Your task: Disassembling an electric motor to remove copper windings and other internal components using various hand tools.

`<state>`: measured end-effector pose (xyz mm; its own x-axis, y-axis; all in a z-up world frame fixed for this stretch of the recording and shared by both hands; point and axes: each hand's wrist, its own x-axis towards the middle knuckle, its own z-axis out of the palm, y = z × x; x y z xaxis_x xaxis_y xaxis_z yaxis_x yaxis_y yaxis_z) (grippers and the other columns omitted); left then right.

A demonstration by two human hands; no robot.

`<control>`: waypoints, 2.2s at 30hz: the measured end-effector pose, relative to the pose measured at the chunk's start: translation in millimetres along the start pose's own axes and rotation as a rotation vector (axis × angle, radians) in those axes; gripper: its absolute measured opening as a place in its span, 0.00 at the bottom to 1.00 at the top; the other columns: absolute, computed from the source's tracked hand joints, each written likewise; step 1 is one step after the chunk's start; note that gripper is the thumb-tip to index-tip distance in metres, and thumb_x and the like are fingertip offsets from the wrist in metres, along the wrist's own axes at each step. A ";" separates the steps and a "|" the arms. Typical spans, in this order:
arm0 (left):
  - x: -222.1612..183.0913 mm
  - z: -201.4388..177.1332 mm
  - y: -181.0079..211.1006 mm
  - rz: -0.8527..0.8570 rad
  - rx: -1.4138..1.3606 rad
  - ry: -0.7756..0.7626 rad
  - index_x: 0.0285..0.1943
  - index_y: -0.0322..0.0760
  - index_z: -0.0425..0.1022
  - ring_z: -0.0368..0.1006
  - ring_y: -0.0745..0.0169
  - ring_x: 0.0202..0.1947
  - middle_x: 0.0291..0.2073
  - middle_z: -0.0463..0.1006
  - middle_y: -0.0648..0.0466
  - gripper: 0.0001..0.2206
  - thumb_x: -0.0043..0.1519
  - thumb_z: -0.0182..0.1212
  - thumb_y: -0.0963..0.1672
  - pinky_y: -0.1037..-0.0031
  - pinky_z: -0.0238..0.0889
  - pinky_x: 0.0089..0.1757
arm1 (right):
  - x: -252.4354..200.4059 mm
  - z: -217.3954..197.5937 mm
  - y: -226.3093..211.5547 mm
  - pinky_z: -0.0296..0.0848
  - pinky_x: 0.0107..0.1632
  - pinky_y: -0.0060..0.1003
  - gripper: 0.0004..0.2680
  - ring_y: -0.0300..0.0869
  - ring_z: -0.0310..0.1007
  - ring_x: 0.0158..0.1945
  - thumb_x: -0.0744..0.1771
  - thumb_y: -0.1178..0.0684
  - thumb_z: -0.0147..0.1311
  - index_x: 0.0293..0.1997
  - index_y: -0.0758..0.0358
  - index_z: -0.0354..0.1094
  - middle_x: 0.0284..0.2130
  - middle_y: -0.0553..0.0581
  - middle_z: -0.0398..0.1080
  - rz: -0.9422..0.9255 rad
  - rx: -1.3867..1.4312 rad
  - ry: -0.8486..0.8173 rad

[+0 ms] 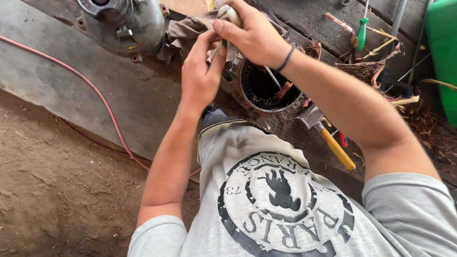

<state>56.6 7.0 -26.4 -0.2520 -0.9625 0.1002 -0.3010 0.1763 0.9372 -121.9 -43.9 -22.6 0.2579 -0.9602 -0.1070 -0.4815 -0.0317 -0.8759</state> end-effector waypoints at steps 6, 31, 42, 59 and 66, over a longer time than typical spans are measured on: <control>11.6 49.4 -42.2 0.045 0.319 -0.008 0.61 0.35 0.67 0.71 0.35 0.49 0.50 0.75 0.45 0.15 0.67 0.54 0.43 0.47 0.66 0.46 | -25.8 -7.7 -24.5 0.69 0.36 0.33 0.12 0.36 0.71 0.28 0.72 0.43 0.50 0.53 0.60 0.59 0.33 0.51 0.68 -0.138 -0.015 0.068; -1.7 8.4 -33.5 -0.043 -0.352 -0.151 0.58 0.30 0.74 0.70 0.60 0.59 0.55 0.75 0.49 0.17 0.75 0.43 0.47 0.69 0.62 0.62 | -124.1 -134.4 58.8 0.69 0.29 0.41 0.06 0.47 0.68 0.25 0.72 0.54 0.54 0.39 0.61 0.63 0.29 0.60 0.65 -0.008 0.674 0.710; -23.2 -4.1 18.2 -0.031 0.134 -0.305 0.55 0.33 0.78 0.77 0.62 0.48 0.48 0.82 0.51 0.13 0.73 0.49 0.45 0.74 0.67 0.50 | -319.5 -119.9 94.8 0.59 0.24 0.33 0.16 0.40 0.60 0.19 0.64 0.31 0.53 0.33 0.54 0.66 0.19 0.53 0.62 0.050 0.822 1.528; -69.1 156.4 113.5 0.052 -0.193 -1.855 0.71 0.42 0.67 0.59 0.35 0.71 0.69 0.69 0.42 0.30 0.67 0.44 0.59 0.45 0.47 0.64 | -516.7 -47.9 226.9 0.69 0.27 0.25 0.15 0.38 0.77 0.28 0.73 0.35 0.41 0.50 0.55 0.68 0.32 0.57 0.75 0.790 0.258 1.595; -90.1 182.4 83.7 -0.237 -0.188 -1.803 0.73 0.35 0.64 0.50 0.23 0.72 0.70 0.64 0.31 0.30 0.69 0.43 0.56 0.35 0.35 0.66 | -566.3 -83.9 281.1 0.74 0.48 0.45 0.12 0.48 0.78 0.42 0.73 0.31 0.50 0.55 0.37 0.74 0.25 0.44 0.74 1.170 -0.375 0.991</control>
<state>-113.7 146.0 -17.9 -0.8321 0.4328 -0.3469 -0.4105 -0.0600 0.9099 -473.6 467.7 -168.7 -0.9463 -0.2894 -0.1439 -0.2237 0.9079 -0.3545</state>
